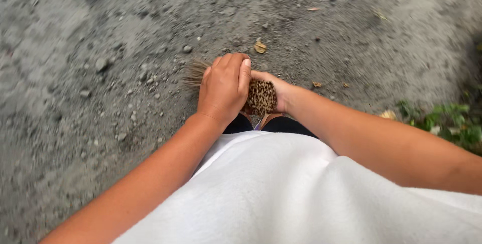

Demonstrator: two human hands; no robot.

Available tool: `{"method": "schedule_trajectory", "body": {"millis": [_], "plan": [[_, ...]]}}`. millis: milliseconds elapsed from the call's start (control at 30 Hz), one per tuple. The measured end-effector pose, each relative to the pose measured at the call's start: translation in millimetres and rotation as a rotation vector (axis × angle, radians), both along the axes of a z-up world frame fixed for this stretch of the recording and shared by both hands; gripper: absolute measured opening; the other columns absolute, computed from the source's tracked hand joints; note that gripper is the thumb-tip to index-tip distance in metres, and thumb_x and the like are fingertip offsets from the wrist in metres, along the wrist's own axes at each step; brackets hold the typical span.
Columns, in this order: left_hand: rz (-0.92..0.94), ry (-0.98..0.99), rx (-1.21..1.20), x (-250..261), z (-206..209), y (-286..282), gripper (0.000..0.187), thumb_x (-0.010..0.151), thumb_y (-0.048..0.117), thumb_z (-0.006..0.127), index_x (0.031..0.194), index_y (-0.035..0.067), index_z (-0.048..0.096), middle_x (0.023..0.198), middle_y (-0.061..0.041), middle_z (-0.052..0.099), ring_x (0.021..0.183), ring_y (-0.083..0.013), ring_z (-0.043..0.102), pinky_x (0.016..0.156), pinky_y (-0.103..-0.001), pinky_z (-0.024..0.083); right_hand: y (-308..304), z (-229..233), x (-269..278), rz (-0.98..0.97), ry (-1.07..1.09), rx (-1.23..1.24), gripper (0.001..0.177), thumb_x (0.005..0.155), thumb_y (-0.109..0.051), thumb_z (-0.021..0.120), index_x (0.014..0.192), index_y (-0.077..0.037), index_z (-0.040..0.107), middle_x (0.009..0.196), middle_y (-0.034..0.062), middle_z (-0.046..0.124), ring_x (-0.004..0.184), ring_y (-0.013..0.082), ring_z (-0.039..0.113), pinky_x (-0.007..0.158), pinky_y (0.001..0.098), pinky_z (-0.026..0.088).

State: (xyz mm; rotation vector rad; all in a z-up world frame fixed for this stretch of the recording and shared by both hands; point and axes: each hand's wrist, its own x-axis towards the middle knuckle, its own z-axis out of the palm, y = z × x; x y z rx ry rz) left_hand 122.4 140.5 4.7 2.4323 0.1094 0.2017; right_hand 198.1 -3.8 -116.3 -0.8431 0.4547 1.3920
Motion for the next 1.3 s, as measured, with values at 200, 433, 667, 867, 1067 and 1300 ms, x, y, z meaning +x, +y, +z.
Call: {"method": "schedule_trajectory", "body": {"millis": [200, 433, 667, 867, 1067, 1300], "plan": [[0.172, 0.058, -0.007, -24.9, -0.6, -21.2, 0.029, 0.109, 0.026, 0.046, 0.106, 0.006, 0.068, 0.104, -0.013, 0.07, 0.104, -0.0351, 0.063, 0.093, -0.048, 0.048, -46.4, -22.8, 77.7, 0.146, -0.078, -0.133, 0.043, 0.086, -0.032, 0.06, 0.114, 0.001, 0.061, 0.097, 0.0189, 0.072, 0.081, 0.0337, 0.073, 0.075, 0.046, 0.064], [0.285, -0.008, -0.052, -41.1, -9.9, -61.9, 0.028, 0.106, 0.025, 0.049, 0.104, 0.005, 0.068, 0.102, -0.016, 0.07, 0.101, -0.0376, 0.064, 0.089, -0.05, 0.05, -88.1, 5.0, 97.6, 0.2, -0.501, -0.444, 0.036, 0.085, -0.025, 0.059, 0.116, -0.006, 0.057, 0.097, 0.0123, 0.069, 0.086, 0.0265, 0.07, 0.075, 0.0427, 0.063], [0.407, 0.014, -0.077, -49.6, -1.6, -78.2, 0.027, 0.108, 0.023, 0.048, 0.104, 0.004, 0.067, 0.101, -0.015, 0.07, 0.102, -0.0374, 0.064, 0.09, -0.049, 0.05, -105.9, 66.8, 82.3, 0.514, -0.254, -0.381, 0.047, 0.084, -0.035, 0.055, 0.116, -0.002, 0.059, 0.093, 0.0167, 0.071, 0.076, 0.0264, 0.07, 0.063, 0.0396, 0.059], [0.447, -0.069, -0.06, -51.0, 2.5, -85.5, 0.024, 0.107, 0.02, 0.049, 0.107, 0.004, 0.067, 0.101, -0.015, 0.07, 0.102, -0.0364, 0.064, 0.09, -0.048, 0.05, -75.5, 33.4, 33.1, 0.74, 0.059, -0.047, 0.047, 0.087, -0.036, 0.058, 0.109, 0.005, 0.067, 0.093, 0.0193, 0.074, 0.074, 0.0279, 0.072, 0.064, 0.0363, 0.062], [0.521, -0.06, -0.079, -67.3, 4.7, -92.8, 0.024, 0.107, 0.02, 0.049, 0.108, 0.004, 0.067, 0.103, -0.013, 0.071, 0.102, -0.0349, 0.065, 0.089, -0.046, 0.052, -53.5, -33.2, 16.8, 0.744, 0.146, -0.024, 0.037, 0.091, -0.033, 0.06, 0.103, 0.001, 0.066, 0.093, 0.0169, 0.072, 0.075, 0.0292, 0.071, 0.067, 0.0396, 0.063], [0.544, -0.121, -0.074, -84.2, -1.8, -99.3, 0.024, 0.108, 0.02, 0.049, 0.107, 0.005, 0.068, 0.103, -0.014, 0.071, 0.103, -0.0363, 0.065, 0.089, -0.046, 0.052, -81.9, 23.7, 117.0, 0.539, -0.106, -0.284, 0.044, 0.085, -0.026, 0.058, 0.116, 0.005, 0.058, 0.1, 0.0221, 0.067, 0.08, 0.0326, 0.07, 0.066, 0.0395, 0.064]]}}
